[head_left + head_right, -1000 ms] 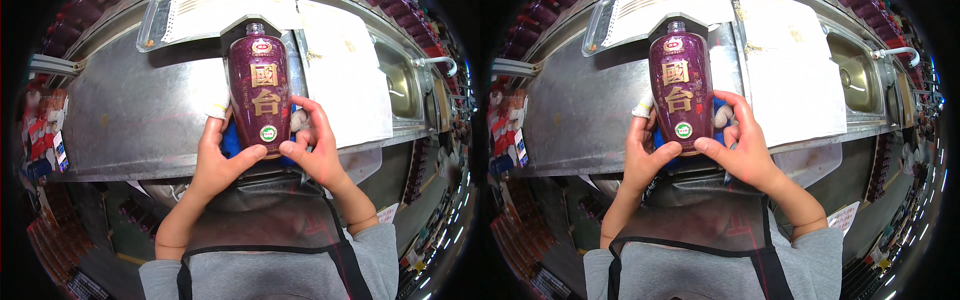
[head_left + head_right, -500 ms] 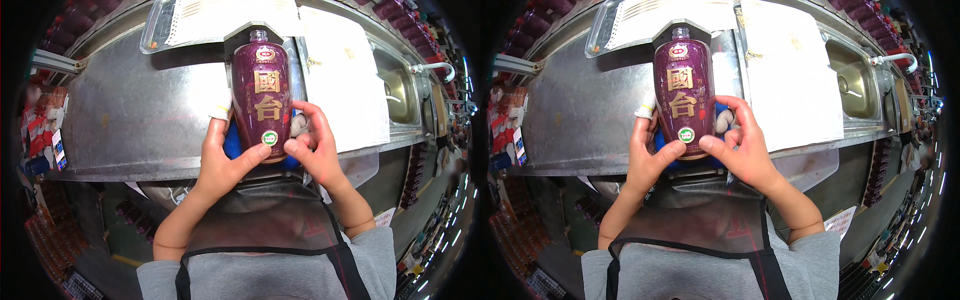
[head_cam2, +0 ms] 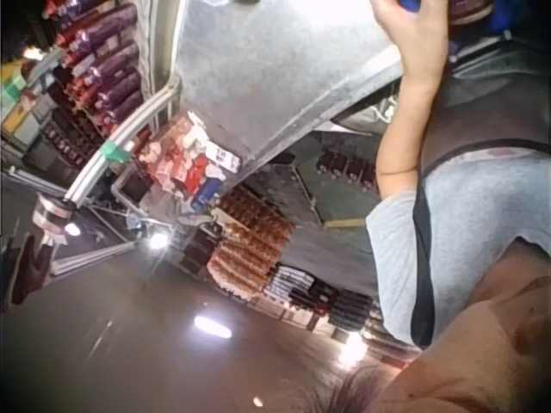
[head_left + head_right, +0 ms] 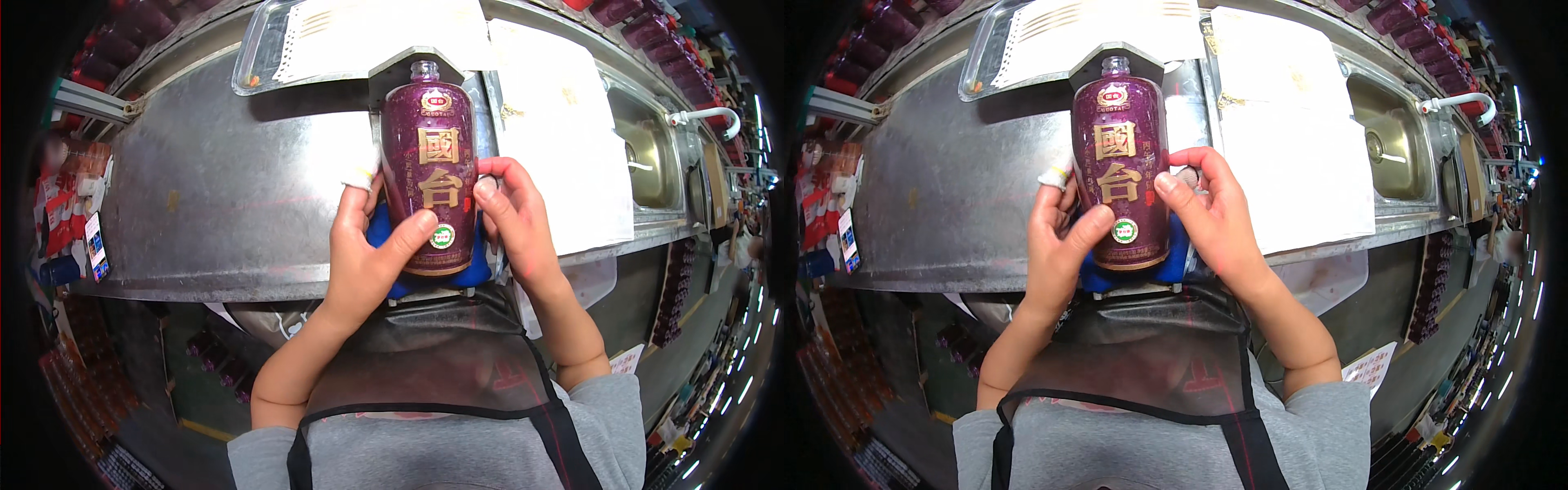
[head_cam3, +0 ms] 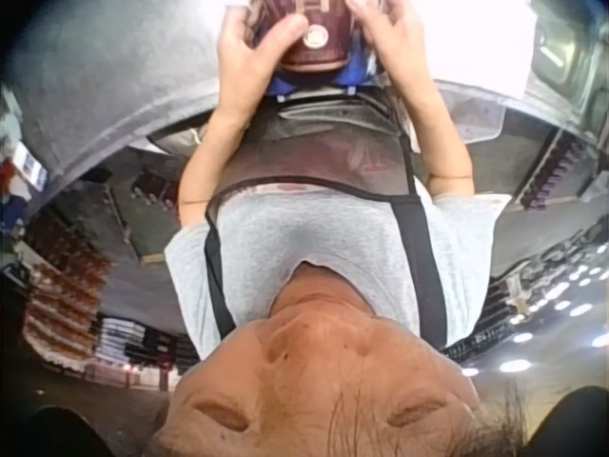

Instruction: The person is manually applying gold-colored labels to purple glass bottles on a production line.

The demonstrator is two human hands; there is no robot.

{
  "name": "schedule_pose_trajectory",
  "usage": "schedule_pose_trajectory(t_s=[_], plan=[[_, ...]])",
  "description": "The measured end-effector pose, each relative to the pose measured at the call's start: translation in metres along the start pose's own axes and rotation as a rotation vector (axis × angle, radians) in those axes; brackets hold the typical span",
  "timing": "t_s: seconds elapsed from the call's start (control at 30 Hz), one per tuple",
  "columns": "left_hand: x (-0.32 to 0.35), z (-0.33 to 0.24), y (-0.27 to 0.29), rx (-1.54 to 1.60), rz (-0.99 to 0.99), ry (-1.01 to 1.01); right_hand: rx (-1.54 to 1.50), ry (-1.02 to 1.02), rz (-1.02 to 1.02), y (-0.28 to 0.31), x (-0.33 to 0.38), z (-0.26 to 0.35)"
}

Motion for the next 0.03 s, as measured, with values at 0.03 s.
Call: schedule_pose_trajectory(t_s=[0.03], plan=[[-0.0036,-0.0013,0.0018,0.042,-0.011,0.011,0.012,-0.023,0.015,0.0015,-0.0015,0.0013]])
Point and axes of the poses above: each hand's wrist, its own x-axis away from the middle knuckle, its own y-axis out of the back of the hand, z = x × y, the point moved 2 cm from there along -x, towards the middle knuckle, and after that the axes turned 11 degrees about z, right-handed, at the moved point
